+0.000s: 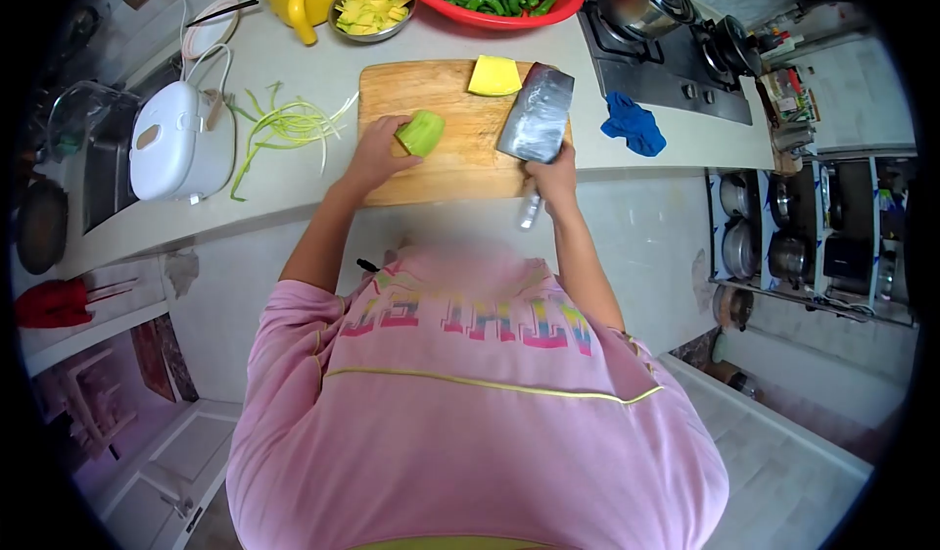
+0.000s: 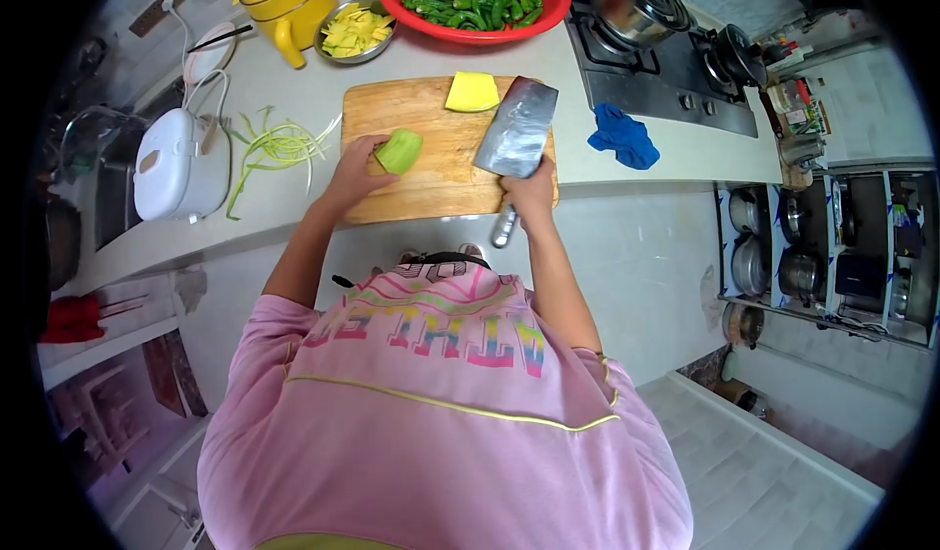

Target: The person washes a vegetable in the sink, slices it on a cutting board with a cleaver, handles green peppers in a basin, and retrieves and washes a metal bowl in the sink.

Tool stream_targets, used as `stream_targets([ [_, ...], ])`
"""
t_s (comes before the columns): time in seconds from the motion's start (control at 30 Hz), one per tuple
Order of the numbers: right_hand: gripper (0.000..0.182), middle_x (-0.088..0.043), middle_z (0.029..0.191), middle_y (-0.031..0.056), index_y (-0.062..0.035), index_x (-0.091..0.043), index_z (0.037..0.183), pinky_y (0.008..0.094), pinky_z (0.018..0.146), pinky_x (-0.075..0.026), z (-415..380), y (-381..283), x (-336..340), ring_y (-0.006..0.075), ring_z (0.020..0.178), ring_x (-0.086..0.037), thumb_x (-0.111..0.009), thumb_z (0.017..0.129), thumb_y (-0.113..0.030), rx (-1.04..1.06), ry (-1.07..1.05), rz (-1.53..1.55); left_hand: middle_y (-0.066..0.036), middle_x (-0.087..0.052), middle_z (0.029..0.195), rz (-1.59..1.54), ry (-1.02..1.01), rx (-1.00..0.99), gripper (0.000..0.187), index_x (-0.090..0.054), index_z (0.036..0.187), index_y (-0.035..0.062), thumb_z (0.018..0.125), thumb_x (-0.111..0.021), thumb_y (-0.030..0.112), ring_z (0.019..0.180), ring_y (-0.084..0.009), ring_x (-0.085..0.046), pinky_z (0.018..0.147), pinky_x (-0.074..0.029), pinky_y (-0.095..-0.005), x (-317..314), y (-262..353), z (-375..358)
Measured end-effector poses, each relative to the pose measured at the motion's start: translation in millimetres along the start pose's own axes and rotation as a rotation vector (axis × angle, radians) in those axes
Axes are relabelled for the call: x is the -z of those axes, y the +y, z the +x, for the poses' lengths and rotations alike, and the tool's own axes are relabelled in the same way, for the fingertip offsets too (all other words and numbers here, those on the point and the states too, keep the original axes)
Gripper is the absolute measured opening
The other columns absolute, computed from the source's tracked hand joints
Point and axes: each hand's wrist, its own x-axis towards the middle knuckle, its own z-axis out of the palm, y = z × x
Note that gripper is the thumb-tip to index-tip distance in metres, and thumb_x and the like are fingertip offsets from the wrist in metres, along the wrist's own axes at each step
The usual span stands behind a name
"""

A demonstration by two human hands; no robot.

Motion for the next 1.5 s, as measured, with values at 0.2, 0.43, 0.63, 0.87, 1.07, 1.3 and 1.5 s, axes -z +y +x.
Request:
stream_targets([
  [0.2, 0.025, -0.051, 0.066, 0.0035, -0.0018, -0.045, 0.098, 0.0264, 0.038, -0.043, -22, -7, 54, 0.0133, 0.045, -0.050, -0.059, 0.078, 0.002, -0.432, -0.265, 0.770, -0.014, -0.054, 0.110, -0.047, -0.074, 0.045, 0.056, -0.053, 0.112, 0.0036, 0.066, -0.077, 0.023, 0.105, -0.0299, -0.050, 0.091, -0.040, -0.0369, 3, 6, -4],
  [0.43, 0.017, -0.055, 0.062, 0.0095, -0.0015, -0.054, 0.098, 0.0316, 0.043, -0.044, -69, -75, 64, 0.0172, 0.047, -0.054, -0.060, 0.084, -0.008, 0.029, -0.292, 0.056, -0.014, -0.056, 0.106, 0.131, 0.019, -0.213, 0.034, -0.057, 0.105, 0.0019, 0.077, -0.067, 0.017, 0.099, -0.0314, -0.052, 0.084, -0.044, -0.0382, 2, 27, 5],
  [0.63, 0.023, -0.062, 0.074, 0.0193, -0.0069, -0.057, 0.102, 0.0455, 0.066, -0.048, -22, -96, 8, 0.0368, 0.071, -0.060, -0.057, 0.083, -0.020, 0.481, -0.476, -0.760, -0.013, -0.056, 0.107, 0.477, -0.296, -0.025, 0.029, -0.057, 0.106, -0.0002, 0.078, -0.057, 0.007, 0.100, -0.0299, -0.053, 0.079, -0.047, -0.0376, -20, 55, 18],
  [0.87, 0.018, -0.062, 0.072, 0.0183, -0.0050, -0.059, 0.091, 0.0472, 0.066, -0.047, 13, -92, -10, 0.0373, 0.070, -0.060, -0.056, 0.084, -0.021, 0.479, -0.550, -0.872, -0.012, -0.052, 0.106, 0.595, -0.075, -0.029, 0.030, -0.056, 0.104, -0.0044, 0.074, -0.055, 0.000, 0.099, -0.0244, -0.053, 0.077, -0.052, -0.0289, -41, 62, 2],
  [1.07, 0.019, -0.061, 0.071, 0.0201, -0.0037, -0.060, 0.088, 0.0484, 0.066, -0.046, 19, -136, -16, 0.0387, 0.071, -0.059, -0.055, 0.086, -0.021, 0.512, -0.633, -0.772, -0.015, -0.052, 0.115, 0.607, -0.049, 0.013, 0.036, -0.053, 0.110, -0.0060, 0.075, -0.054, 0.002, 0.103, -0.0240, -0.053, 0.085, -0.048, -0.0282, -44, 63, -1],
  [1.3, 0.020, -0.058, 0.062, 0.0180, -0.0044, -0.059, 0.088, 0.0471, 0.058, -0.045, 34, -120, -25, 0.0371, 0.063, -0.057, -0.057, 0.086, -0.024, 0.680, -0.693, -0.865, -0.017, -0.053, 0.119, 0.599, -0.054, 0.042, 0.039, -0.050, 0.116, -0.0068, 0.078, -0.049, 0.002, 0.108, -0.0280, -0.053, 0.085, -0.050, -0.0324, -41, 69, 1],
  [1.5, 0.018, -0.061, 0.071, 0.0199, -0.0036, -0.057, 0.097, 0.0465, 0.062, -0.049, 28, -137, -29, 0.0370, 0.071, -0.061, -0.055, 0.080, -0.011, 0.741, -0.787, -1.073, -0.016, -0.055, 0.113, 0.563, -0.121, 0.069, 0.038, -0.052, 0.113, -0.0072, 0.077, -0.050, 0.002, 0.105, -0.0268, -0.054, 0.081, -0.051, -0.0319, -42, 66, 5],
])
